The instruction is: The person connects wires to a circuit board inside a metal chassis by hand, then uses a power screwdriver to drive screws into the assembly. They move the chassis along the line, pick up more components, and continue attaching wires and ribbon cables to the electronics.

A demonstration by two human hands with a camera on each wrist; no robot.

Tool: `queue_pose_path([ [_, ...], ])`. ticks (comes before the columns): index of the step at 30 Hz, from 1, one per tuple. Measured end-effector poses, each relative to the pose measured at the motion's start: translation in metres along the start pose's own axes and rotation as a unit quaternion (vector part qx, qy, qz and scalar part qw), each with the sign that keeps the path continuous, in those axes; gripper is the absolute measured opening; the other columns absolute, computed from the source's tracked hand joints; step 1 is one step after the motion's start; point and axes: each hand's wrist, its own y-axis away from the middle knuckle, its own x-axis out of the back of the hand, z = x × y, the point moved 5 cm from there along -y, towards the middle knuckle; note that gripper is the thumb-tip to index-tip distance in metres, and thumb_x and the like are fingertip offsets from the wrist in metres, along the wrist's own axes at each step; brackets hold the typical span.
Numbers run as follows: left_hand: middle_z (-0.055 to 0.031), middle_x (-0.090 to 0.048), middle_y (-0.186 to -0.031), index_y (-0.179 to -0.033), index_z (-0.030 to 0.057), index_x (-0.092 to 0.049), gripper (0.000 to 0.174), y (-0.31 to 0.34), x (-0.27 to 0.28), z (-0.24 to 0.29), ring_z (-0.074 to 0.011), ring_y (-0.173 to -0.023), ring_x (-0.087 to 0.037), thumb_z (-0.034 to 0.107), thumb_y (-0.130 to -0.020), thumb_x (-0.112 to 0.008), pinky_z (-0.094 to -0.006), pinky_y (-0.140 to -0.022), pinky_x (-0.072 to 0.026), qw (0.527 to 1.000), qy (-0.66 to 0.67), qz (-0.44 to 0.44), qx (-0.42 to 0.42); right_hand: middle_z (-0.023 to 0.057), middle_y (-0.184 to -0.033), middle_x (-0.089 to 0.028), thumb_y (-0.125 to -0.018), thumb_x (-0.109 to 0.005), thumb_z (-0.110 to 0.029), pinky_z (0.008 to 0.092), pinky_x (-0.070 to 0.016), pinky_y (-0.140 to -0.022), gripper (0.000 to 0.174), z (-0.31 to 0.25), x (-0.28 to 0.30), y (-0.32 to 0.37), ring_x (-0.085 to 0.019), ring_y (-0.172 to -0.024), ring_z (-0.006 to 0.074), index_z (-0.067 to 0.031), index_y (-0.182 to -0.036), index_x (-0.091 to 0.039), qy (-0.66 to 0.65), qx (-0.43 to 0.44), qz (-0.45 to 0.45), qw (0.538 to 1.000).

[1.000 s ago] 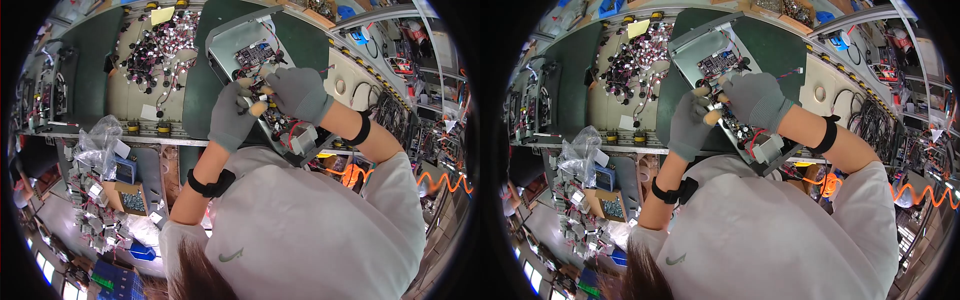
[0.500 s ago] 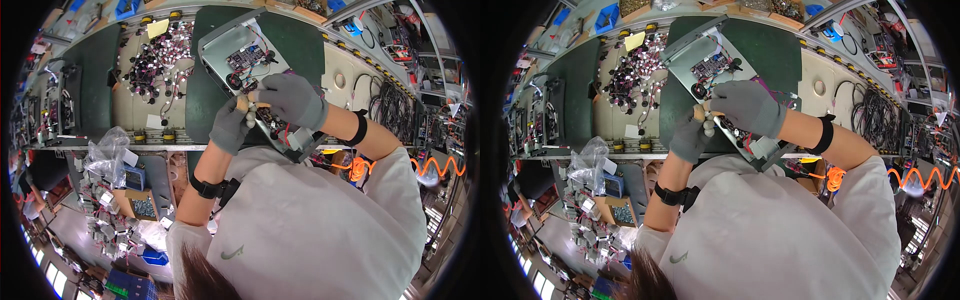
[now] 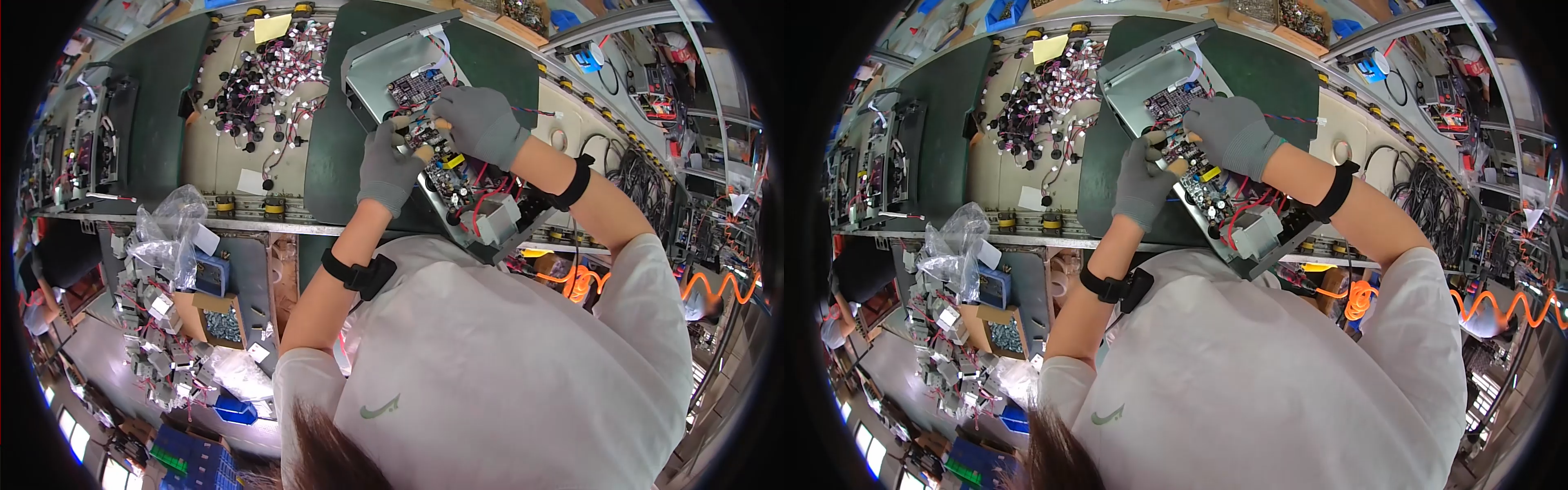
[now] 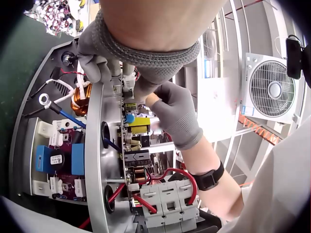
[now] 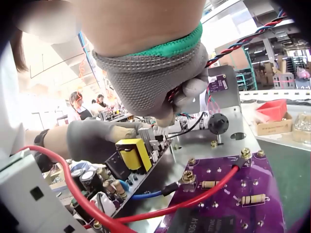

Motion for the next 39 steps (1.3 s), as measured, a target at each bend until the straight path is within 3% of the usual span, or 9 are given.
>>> queue_pose_path([
  [2,-0.0080,-0.048,-0.098,-0.115,0.0164,-0.055,0.050,0.002,0.002,0.014,-0.0200,-0.076,-0.057,0.021,-0.069,-0.072,-0.0319,-0.072,-0.0494,0.994,-0.105,-0.006,-0.029,0.0035,-0.089,-0.055,-0.065,-0.065,-0.014,0.0379,-0.0479,-0.064,0.023,0.000,0.000,-0.001,-0.059,-0.081,0.0235,-0.0133,-0.087,-0.059,0.000,0.006,0.004,1.000],
  [5,-0.0101,-0.047,-0.100,-0.115,0.0196,-0.055,0.048,0.005,0.003,0.021,-0.0261,-0.081,-0.058,0.022,-0.071,-0.070,-0.0359,-0.073,-0.0495,0.991,-0.132,-0.025,-0.023,0.0030,-0.088,-0.055,-0.065,-0.065,-0.013,0.0371,-0.0478,-0.062,0.023,0.002,0.002,0.001,-0.059,-0.079,0.0232,-0.0138,-0.087,-0.059,-0.014,0.007,0.025,1.000],
  [8,-0.0078,-0.047,-0.095,-0.117,0.0173,-0.055,0.049,0.001,0.002,0.013,-0.0210,-0.075,-0.055,0.022,-0.071,-0.072,-0.0324,-0.072,-0.0482,0.986,-0.153,-0.008,-0.064,0.0025,-0.087,-0.055,-0.065,-0.065,-0.012,0.0366,-0.0477,-0.061,0.023,-0.001,0.005,0.003,-0.059,-0.079,0.0229,-0.0141,-0.086,-0.059,-0.029,-0.002,0.055,0.998],
  [13,-0.0086,-0.047,-0.097,-0.118,0.0179,-0.054,0.049,-0.003,0.002,0.011,-0.0219,-0.077,-0.056,0.022,-0.072,-0.072,-0.0331,-0.072,-0.0484,0.983,-0.175,-0.027,-0.052,0.0013,-0.078,-0.056,-0.064,-0.068,-0.014,0.0345,-0.0468,-0.057,0.022,-0.003,0.009,-0.002,-0.059,-0.068,0.0236,-0.0144,-0.084,-0.060,-0.007,0.015,0.119,0.993],
  [18,-0.0091,-0.047,-0.097,-0.118,0.0182,-0.054,0.050,-0.003,0.002,0.010,-0.0218,-0.077,-0.056,0.022,-0.072,-0.072,-0.0327,-0.072,-0.0482,0.982,-0.176,-0.027,-0.055,-0.0001,-0.082,-0.055,-0.059,-0.068,-0.010,0.0353,-0.0473,-0.057,0.027,-0.007,-0.001,-0.002,-0.059,-0.076,0.0212,-0.0139,-0.084,-0.057,0.035,0.057,0.036,0.997],
  [28,-0.0064,-0.045,-0.089,-0.116,0.0194,-0.056,0.048,-0.005,0.003,0.008,-0.0183,-0.069,-0.050,0.020,-0.071,-0.073,-0.0306,-0.067,-0.0466,0.984,-0.161,-0.029,-0.075,0.0007,-0.081,-0.054,-0.058,-0.068,-0.010,0.0350,-0.0463,-0.056,0.029,-0.007,0.001,-0.002,-0.059,-0.075,0.0206,-0.0135,-0.085,-0.057,0.047,0.049,0.032,0.997],
  [34,-0.0064,-0.045,-0.089,-0.116,0.0197,-0.056,0.048,-0.005,0.002,0.007,-0.0182,-0.068,-0.050,0.018,-0.071,-0.072,-0.0306,-0.067,-0.0465,0.984,-0.157,-0.025,-0.081,0.0010,-0.080,-0.053,-0.061,-0.066,-0.010,0.0353,-0.0462,-0.056,0.025,-0.012,-0.002,-0.004,-0.057,-0.068,0.0216,-0.0133,-0.084,-0.057,0.046,0.102,0.056,0.992],
  [37,-0.0074,-0.045,-0.091,-0.118,0.0193,-0.054,0.049,-0.005,0.001,0.005,-0.0190,-0.070,-0.050,0.017,-0.072,-0.071,-0.0313,-0.068,-0.0468,0.982,-0.163,-0.020,-0.091,0.0011,-0.081,-0.054,-0.063,-0.065,-0.010,0.0354,-0.0468,-0.058,0.022,-0.015,0.000,-0.011,-0.059,-0.069,0.0218,-0.0143,-0.083,-0.059,0.062,0.091,0.022,0.994],
  [39,-0.0081,-0.045,-0.092,-0.120,0.0190,-0.053,0.050,-0.004,0.000,0.006,-0.0195,-0.071,-0.051,0.017,-0.072,-0.071,-0.0318,-0.068,-0.0471,0.980,-0.167,-0.018,-0.103,0.0023,-0.081,-0.058,-0.066,-0.065,-0.013,0.0363,-0.0483,-0.062,0.017,-0.011,0.000,-0.021,-0.061,-0.075,0.0222,-0.0151,-0.082,-0.062,0.054,0.023,-0.087,0.995],
])
